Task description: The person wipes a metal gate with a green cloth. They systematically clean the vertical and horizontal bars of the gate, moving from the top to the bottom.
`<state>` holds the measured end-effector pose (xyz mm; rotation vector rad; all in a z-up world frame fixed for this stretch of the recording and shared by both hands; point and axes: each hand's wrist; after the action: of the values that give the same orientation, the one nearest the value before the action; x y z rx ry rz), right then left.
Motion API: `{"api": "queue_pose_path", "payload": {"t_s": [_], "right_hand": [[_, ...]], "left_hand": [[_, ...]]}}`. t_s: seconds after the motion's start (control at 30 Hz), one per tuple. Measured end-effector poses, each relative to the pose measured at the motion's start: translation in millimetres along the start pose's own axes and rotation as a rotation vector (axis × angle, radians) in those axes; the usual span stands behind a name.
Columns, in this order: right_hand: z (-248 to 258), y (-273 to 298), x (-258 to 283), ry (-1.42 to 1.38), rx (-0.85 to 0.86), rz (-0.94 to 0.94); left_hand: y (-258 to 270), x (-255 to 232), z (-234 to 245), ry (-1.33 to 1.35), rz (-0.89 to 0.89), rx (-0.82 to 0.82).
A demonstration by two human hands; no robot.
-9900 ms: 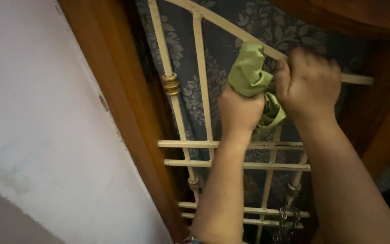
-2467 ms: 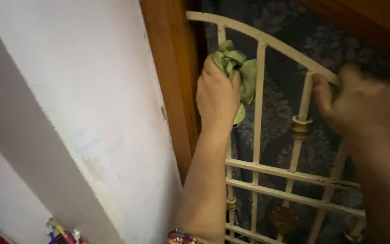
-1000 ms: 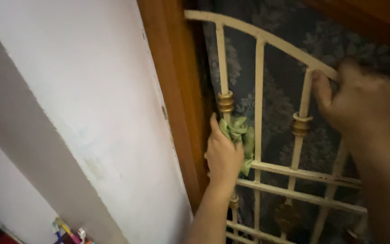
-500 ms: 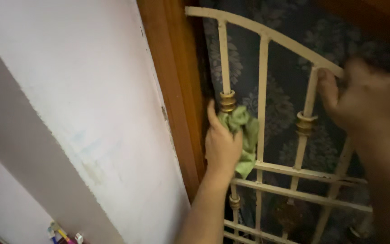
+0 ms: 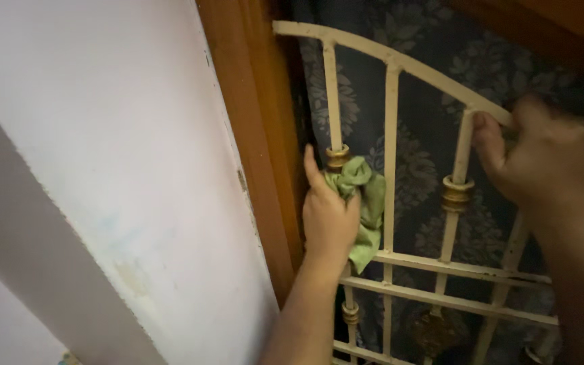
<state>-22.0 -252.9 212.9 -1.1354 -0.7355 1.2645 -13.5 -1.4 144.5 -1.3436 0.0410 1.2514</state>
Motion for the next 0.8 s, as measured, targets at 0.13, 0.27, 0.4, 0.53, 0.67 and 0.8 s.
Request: {"api": "queue_pose_path", "payload": {"t_s": [0.13, 0.27, 0.4, 0.53, 0.67, 0.8], "right_hand": [[-1, 0, -2, -0.009, -0.052, 0.021], [7, -1, 0, 0.072, -0.076, 0.034], [11, -7, -2, -0.034, -0.128, 0.067], [23, -11, 4, -0.115, -0.029, 0.031], [35, -21, -13, -0.257, 0.57, -0.025], [35, -5, -51, -0.194, 0.346, 0.241]], "left_hand": [[34, 17, -11, -0.048, -0.113, -0.137], [27, 28, -13, -0.06, -0.214, -0.113], [9, 21, -12, -0.06, -0.227, -0.112], [49, 36, -9, 0.004, -0.398, -0.288], [104, 42, -44, 0.065, -0.75, -0.393], [122, 11, -96, 0.178, -0.951, -0.346]]}}
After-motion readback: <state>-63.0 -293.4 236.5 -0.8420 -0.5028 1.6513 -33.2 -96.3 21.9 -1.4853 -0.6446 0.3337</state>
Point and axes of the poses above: each hand's wrist, its own y-axis away from the middle knuckle, its own z-axis out of the back of the hand, x = y × z, and after that the axes turned 2 degrees about -y, right-handed
